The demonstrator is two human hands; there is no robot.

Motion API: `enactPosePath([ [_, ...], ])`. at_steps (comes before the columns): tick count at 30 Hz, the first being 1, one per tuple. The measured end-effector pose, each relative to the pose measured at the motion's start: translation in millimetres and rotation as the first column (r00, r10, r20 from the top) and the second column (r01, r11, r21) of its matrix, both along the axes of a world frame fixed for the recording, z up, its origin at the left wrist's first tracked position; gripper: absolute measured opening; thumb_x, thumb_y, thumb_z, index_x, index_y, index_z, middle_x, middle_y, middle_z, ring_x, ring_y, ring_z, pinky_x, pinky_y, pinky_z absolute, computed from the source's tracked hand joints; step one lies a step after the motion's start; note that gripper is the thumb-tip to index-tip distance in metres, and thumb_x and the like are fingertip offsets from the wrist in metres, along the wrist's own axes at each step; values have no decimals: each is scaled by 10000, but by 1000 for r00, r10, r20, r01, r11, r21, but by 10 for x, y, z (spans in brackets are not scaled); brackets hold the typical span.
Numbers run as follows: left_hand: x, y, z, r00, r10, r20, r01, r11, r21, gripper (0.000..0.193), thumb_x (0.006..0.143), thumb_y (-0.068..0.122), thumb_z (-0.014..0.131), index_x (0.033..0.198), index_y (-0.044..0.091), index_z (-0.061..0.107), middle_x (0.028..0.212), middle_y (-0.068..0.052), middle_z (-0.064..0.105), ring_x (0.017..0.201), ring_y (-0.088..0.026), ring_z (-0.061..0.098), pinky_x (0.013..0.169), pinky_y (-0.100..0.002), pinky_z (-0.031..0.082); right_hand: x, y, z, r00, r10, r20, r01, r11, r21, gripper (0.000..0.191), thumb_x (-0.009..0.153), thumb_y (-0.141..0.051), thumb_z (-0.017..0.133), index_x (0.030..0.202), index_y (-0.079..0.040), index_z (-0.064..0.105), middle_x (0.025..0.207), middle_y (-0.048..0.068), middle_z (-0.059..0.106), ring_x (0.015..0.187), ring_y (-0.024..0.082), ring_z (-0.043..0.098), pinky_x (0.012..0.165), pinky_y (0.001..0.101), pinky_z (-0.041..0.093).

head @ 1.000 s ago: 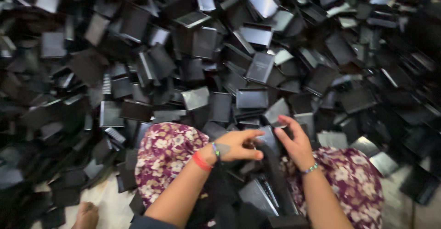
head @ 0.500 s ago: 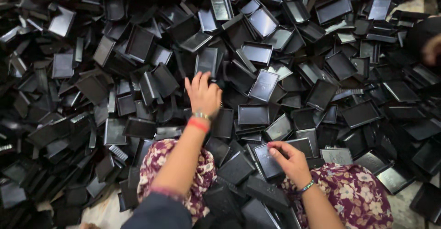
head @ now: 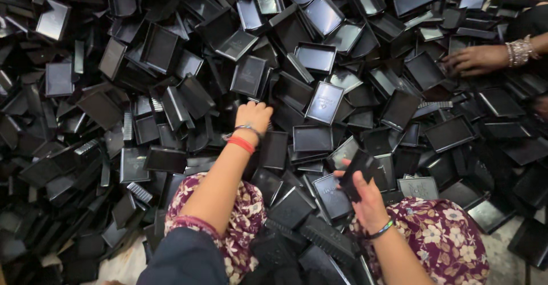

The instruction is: The person sits on the floor and repeatedly picks up two black plastic components from a large pile. They align and press the parts together by hand, then place the assembled unit back into the pile. The process is repeated continuously throughout the clip.

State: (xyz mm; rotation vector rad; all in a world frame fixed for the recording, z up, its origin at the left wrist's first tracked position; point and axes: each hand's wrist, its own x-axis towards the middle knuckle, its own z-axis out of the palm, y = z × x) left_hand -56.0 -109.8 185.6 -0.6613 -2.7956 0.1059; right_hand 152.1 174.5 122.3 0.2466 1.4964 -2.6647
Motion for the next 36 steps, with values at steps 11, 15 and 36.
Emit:
enactPosePath([
  [11,1320,774,331,943,-318,96,148,662,734,500,784,94,716,1265,28,596,1315,-173,626,1200,-365,601,1047,-441,478,81,-216,-89,994,1,-110,-20,986,-166,693,1026,-350,489,1621,-92,245,1550,104,455,1395,241,491,1138,433,390],
  [15,1504,911,-67,672,-727,141,116,292,949,619,865,186,776,1363,-39,485,1483,-304,399,1336,-372,453,1048,-447,417,71,-178,62,975,-83,-204,116,981,155,677,1032,-261,552,1619,-46,292,1580,115,435,1438,252,420,1187,407,298],
  [36,1306,812,-78,383,-863,329,-637,11,771,1245,735,-8,864,1692,228,103,1444,-91,524,1305,-202,549,1084,-373,486,-31,-132,182,911,110,-397,135,830,541,506,1006,-135,565,1487,14,517,1585,138,484,1504,259,401,1258,383,258],
])
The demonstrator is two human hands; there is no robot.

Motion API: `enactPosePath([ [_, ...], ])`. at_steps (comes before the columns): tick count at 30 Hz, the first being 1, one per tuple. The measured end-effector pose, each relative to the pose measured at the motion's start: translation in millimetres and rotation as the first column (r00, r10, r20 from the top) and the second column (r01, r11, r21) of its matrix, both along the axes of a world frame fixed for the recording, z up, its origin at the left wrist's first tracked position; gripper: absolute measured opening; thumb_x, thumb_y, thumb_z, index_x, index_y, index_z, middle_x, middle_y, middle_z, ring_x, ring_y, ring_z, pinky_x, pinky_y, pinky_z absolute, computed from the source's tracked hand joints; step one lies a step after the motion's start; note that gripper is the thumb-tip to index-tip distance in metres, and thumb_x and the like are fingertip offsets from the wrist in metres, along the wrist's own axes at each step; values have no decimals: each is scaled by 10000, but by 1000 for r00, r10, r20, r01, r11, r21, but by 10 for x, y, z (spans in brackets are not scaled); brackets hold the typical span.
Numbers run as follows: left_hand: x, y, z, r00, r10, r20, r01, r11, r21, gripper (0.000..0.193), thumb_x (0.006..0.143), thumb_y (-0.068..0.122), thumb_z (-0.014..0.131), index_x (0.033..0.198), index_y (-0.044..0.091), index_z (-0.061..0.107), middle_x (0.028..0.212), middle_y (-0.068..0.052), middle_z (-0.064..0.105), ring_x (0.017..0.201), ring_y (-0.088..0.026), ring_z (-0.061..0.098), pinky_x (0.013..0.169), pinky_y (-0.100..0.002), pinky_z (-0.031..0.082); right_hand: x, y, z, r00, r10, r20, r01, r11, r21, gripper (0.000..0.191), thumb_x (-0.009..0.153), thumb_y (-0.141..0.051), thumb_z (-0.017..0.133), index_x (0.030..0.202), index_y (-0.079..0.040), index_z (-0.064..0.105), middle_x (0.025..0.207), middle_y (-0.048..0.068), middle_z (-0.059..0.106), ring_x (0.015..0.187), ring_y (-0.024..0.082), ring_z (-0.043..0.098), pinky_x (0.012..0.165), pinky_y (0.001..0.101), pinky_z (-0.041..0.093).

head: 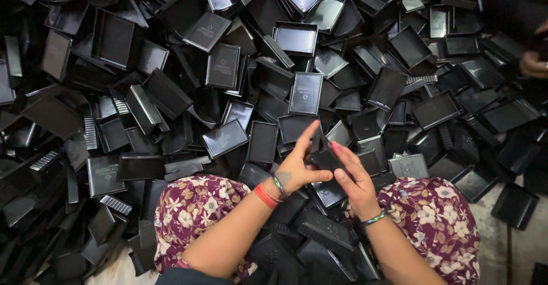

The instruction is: The person sits on the floor and repeatedly picks up two black plastic components from a large pile. They align and press the parts together by hand, then place the assembled unit back into the pile. The process is repeated continuously throughout the clip.

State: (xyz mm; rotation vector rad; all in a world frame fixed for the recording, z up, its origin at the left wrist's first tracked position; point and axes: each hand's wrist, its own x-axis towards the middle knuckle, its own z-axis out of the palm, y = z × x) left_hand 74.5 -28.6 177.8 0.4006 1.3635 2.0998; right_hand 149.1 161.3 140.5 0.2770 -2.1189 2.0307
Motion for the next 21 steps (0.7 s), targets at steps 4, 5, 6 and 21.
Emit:
enactPosePath([
  [4,-1,-6,-10,995,-60,-77,61,998,-1,1164,762,14,882,1696,183,209,1503,-62,507,1359,-177,511,1143,-352,453,10,-47,-3,990,61,127,-10,928,-373,500,1011,-156,582,1479,11,527,1585,132,462,1486,278,402,1232,400,292],
  [5,-6,-7,-28,997,-61,-50,62,998,15,1153,755,19,885,1688,180,227,1486,-55,518,1354,-175,517,1146,-347,453,10,-54,1,979,104,177,2,857,-515,505,1008,-164,591,1477,13,525,1584,129,451,1476,286,405,1220,410,304],
  [6,-15,-5,-51,998,-64,-26,65,997,33,1142,748,25,887,1680,176,245,1470,-47,530,1349,-173,522,1148,-343,453,8,-57,8,990,55,131,-4,931,-366,502,1018,-173,585,1483,7,527,1588,131,458,1484,284,407,1232,399,299],
  [21,-139,77,-14,749,7,-662,-548,568,-614,586,894,658,621,944,81,708,952,-148,728,943,-358,707,816,-451,546,-36,84,-377,934,43,356,148,859,-490,538,880,-62,747,1363,15,523,1270,114,619,1173,223,622,1026,401,510],
])
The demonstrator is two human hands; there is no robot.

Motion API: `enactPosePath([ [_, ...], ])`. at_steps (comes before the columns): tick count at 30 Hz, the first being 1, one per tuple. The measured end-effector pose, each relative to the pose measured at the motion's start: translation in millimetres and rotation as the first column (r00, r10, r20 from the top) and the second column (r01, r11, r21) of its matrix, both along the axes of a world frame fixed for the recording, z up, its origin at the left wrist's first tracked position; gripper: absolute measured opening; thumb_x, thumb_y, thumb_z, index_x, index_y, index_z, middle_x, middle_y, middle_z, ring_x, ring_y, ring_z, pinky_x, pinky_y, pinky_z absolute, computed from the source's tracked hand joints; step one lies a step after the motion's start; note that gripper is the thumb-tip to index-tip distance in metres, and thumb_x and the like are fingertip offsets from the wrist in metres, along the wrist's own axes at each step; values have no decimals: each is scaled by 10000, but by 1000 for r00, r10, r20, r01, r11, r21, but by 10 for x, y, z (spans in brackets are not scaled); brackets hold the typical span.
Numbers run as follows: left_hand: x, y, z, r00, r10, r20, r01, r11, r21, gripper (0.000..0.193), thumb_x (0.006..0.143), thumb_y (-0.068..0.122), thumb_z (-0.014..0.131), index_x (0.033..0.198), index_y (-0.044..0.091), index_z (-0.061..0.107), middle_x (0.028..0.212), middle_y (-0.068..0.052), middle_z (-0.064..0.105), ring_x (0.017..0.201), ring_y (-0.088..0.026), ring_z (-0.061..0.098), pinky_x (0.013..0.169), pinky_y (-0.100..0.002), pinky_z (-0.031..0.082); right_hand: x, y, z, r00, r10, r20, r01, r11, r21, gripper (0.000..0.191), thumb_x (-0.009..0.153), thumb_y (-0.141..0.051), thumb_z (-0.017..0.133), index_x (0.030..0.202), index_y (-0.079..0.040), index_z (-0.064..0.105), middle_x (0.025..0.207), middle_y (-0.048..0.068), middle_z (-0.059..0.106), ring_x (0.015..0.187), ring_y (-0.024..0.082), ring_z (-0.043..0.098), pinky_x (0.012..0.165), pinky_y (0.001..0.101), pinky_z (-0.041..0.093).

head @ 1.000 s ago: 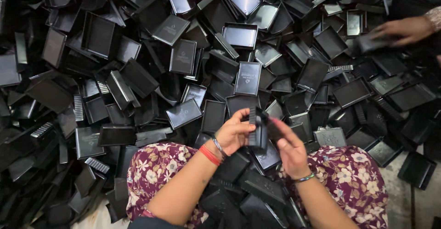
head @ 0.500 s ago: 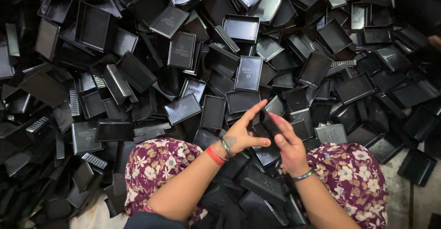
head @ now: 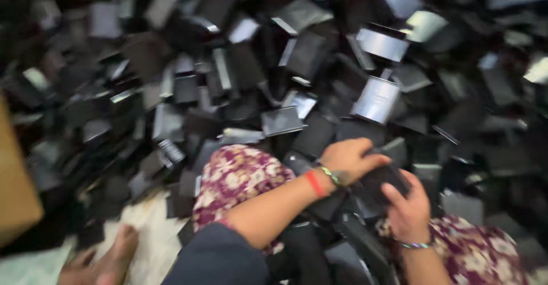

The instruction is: The person sits on the floor and repeatedly picks up two black plastic components from a large pile. They align and press the parts together by hand, then place the assembled unit back into the pile. The process is repeated continuously throughout the clip.

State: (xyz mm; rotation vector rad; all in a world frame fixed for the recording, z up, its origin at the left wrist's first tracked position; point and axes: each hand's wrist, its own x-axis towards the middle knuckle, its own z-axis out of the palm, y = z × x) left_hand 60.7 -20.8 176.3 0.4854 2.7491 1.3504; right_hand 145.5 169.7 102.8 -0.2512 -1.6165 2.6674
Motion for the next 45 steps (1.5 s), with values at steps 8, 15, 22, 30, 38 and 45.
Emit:
enactPosePath([
  [8,218,-868,880,878,-473,72,456,872,179,509,934,536,617,1167,97,728,1060,-95,760,976,-267,756,880,-357,579,-41,421,-170,986,149,-78,-165,951,-263,793,1086,-693,440,1310,60,547,1285,262,636,1207,368,615,1095,493,462],
  [15,310,-2614,709,375,628,-682,-921,334,-200,578,671,329,847,1157,76,662,1167,-189,697,1017,-388,643,849,-481,488,10,416,-334,980,186,-75,-194,973,-125,687,1143,-605,414,1326,44,548,1261,276,628,1146,346,617,1025,463,471],
  [22,306,-2514,582,708,656,-261,-700,601,-387,293,837,346,792,1010,125,709,990,-169,707,943,-410,675,794,-522,543,133,115,9,977,175,-122,-182,982,-55,540,1158,-462,419,1359,26,538,1248,237,647,1128,327,614,1003,443,483],
  [30,1002,-196,1008,930,-363,-47,339,902,-266,330,847,421,645,947,142,791,966,-109,782,915,-301,758,838,-427,588,481,-434,783,709,192,-678,497,546,675,934,874,-262,786,1544,62,222,1364,316,419,1274,343,458,1059,438,405],
  [38,-62,-1553,927,703,558,-441,-497,829,257,338,764,291,779,990,42,739,993,-136,723,918,-321,705,814,-404,567,222,63,-176,954,-223,-198,266,938,222,779,1034,-64,635,1721,-86,269,1329,143,586,1131,257,628,917,400,536],
  [45,-911,-3360,952,496,834,-243,-795,323,-514,874,698,706,787,1335,150,568,1518,-264,334,1405,-499,246,1067,-625,274,-387,354,-983,995,-93,-18,94,992,86,774,1047,-130,495,1762,-196,205,1417,213,522,1161,383,607,846,618,540],
])
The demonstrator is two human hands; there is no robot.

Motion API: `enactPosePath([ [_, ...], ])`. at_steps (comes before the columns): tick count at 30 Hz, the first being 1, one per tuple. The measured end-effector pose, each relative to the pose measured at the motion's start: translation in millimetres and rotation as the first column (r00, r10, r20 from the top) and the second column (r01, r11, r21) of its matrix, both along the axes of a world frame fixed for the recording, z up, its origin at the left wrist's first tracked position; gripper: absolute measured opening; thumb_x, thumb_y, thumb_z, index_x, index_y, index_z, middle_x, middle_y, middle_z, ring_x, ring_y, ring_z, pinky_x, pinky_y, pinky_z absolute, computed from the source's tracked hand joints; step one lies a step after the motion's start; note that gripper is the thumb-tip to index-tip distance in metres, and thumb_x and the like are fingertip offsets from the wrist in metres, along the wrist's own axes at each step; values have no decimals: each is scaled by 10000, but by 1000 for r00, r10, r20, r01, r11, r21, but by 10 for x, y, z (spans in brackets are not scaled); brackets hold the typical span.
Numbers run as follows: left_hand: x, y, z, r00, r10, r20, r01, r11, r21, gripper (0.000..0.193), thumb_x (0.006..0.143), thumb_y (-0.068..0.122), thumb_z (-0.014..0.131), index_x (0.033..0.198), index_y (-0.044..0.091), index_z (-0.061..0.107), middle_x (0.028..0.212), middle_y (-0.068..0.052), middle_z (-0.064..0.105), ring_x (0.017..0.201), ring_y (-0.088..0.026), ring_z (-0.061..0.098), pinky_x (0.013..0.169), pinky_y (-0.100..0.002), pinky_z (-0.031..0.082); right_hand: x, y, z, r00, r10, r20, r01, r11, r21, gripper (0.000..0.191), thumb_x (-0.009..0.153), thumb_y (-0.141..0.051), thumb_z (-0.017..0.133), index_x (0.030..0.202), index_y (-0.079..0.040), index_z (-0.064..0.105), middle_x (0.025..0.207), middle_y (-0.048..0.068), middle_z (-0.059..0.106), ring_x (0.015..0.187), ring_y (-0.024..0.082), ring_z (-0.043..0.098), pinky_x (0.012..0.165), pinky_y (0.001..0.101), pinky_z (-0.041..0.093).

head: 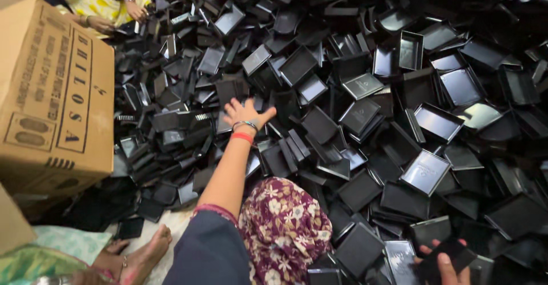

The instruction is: The person sits on the floor and repeatedly picks up two black plastic components from a large pile. They align and press the parts together by hand, then place the assembled unit back into the pile. The process is repeated continuously throughout the clip.

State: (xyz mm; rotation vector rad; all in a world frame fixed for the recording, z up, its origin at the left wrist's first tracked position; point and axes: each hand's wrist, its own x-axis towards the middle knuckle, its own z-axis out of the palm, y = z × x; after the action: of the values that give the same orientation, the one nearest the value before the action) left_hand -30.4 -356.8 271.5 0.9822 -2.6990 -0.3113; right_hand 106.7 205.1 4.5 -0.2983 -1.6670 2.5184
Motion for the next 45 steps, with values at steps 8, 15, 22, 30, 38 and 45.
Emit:
enactPosePath([
  [8,-404,-269,-492,984,26,174,-71,963,259,825,631,645,786,1295,169,669,1353,-173,610,1278,-393,576,1045,-508,484,-99,-49,-46,982,41,183,-42,999,0,729,1026,-192,488,1703,-187,219,1422,271,512,1205,448,586,865,656,521],
  [15,-153,255,-697,819,-398,-414,389,915,-110,218,725,272,711,837,107,801,1137,-147,697,1022,-385,646,902,-479,514,98,-224,322,998,54,41,-46,981,-191,617,1035,-207,510,1625,-115,356,1345,243,566,1102,400,624,817,570,541],
  [22,501,1576,-377,284,-923,-259,765,381,-520,143,766,178,692,805,50,741,1332,-157,644,1211,-348,608,1024,-496,467,371,-425,849,995,52,83,-31,972,-234,483,1040,-223,525,1503,-113,444,1300,158,616,1094,314,637,864,482,538],
  [30,959,2368,-572,188,-971,151,982,189,-7,206,812,165,659,999,126,736,1529,-181,463,1342,-388,504,967,-454,512,610,-354,1016,992,77,96,-23,882,-470,375,1003,-260,552,1330,-75,562,1264,80,660,1176,254,654,914,473,538],
  [38,947,2781,-533,249,-968,30,930,231,-285,797,677,424,821,1365,141,533,1486,-182,441,1332,-433,492,1084,-510,408,727,-301,1096,996,90,4,-82,925,-370,385,1030,-241,569,1360,-46,600,1214,93,671,1128,229,643,875,405,523],
  [45,772,3333,-176,306,-893,330,932,351,86,872,724,436,801,1484,194,449,1380,-89,600,1362,-322,481,1151,-702,188,818,-173,1145,989,117,-91,-147,831,-537,510,909,-125,585,1403,3,564,1318,117,668,1212,251,633,1041,399,487],
])
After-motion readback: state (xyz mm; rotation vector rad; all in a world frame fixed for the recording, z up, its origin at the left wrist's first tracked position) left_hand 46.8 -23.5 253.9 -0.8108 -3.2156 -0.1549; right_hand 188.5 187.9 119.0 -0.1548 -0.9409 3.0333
